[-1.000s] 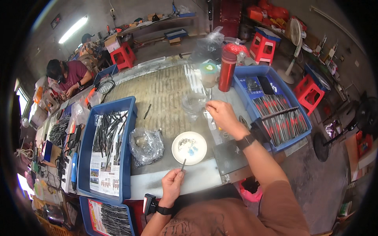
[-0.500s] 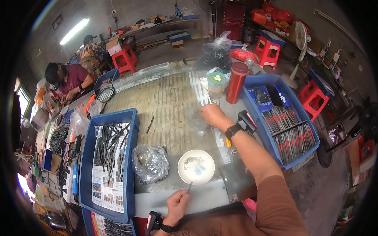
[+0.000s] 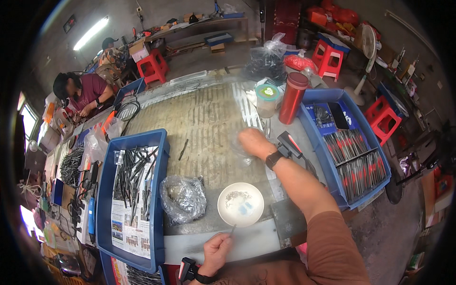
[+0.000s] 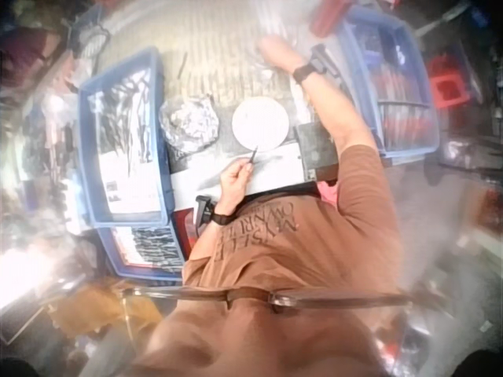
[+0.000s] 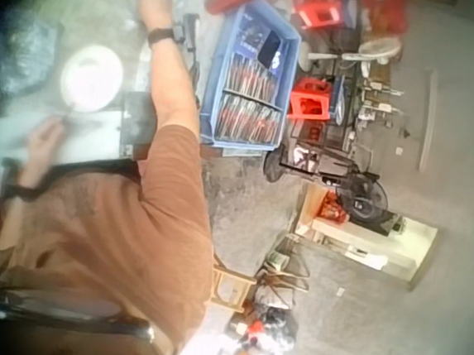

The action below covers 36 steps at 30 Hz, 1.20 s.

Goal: The person repeatedly picks small metal components from a plate, inserts them into black plastic housings, and uses pliers to crimp the assembly. Finished units are placed into a blue bin. The process is repeated for multiple items.

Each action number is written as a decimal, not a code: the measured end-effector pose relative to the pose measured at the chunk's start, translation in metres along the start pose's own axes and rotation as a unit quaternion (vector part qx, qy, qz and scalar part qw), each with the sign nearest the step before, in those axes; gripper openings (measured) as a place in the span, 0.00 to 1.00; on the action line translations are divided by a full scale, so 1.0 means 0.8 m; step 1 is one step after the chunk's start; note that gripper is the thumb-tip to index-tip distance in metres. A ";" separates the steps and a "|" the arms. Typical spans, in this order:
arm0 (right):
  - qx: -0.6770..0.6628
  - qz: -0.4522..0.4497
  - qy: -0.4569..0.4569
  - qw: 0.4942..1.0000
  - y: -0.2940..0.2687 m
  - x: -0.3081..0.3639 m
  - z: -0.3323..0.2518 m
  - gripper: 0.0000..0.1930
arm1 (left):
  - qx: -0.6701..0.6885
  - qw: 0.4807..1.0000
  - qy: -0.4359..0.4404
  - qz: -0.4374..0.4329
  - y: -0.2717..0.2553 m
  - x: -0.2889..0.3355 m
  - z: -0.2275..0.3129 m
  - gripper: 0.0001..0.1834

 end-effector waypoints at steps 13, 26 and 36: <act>-0.207 -0.001 0.019 0.978 -0.085 0.082 -0.028 0.09 | -0.026 1.000 -0.006 0.008 -0.001 0.002 -0.007 0.07; -0.159 -0.101 -0.022 0.982 -0.048 0.162 -0.025 0.06 | -0.033 0.996 0.082 0.018 -0.001 0.001 -0.030 0.08; -0.159 -0.063 -0.046 0.984 -0.046 0.165 -0.026 0.06 | 0.000 0.997 0.071 0.019 0.001 0.001 -0.032 0.07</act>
Point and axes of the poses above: each hand's wrist, its own x-axis away from the middle knuckle, its own y-axis out of the palm, z = x × y, the point moved 1 cm from there along -x, towards the middle knuckle, and after that the axes turned 4 degrees about y, right-handed, at the moved point
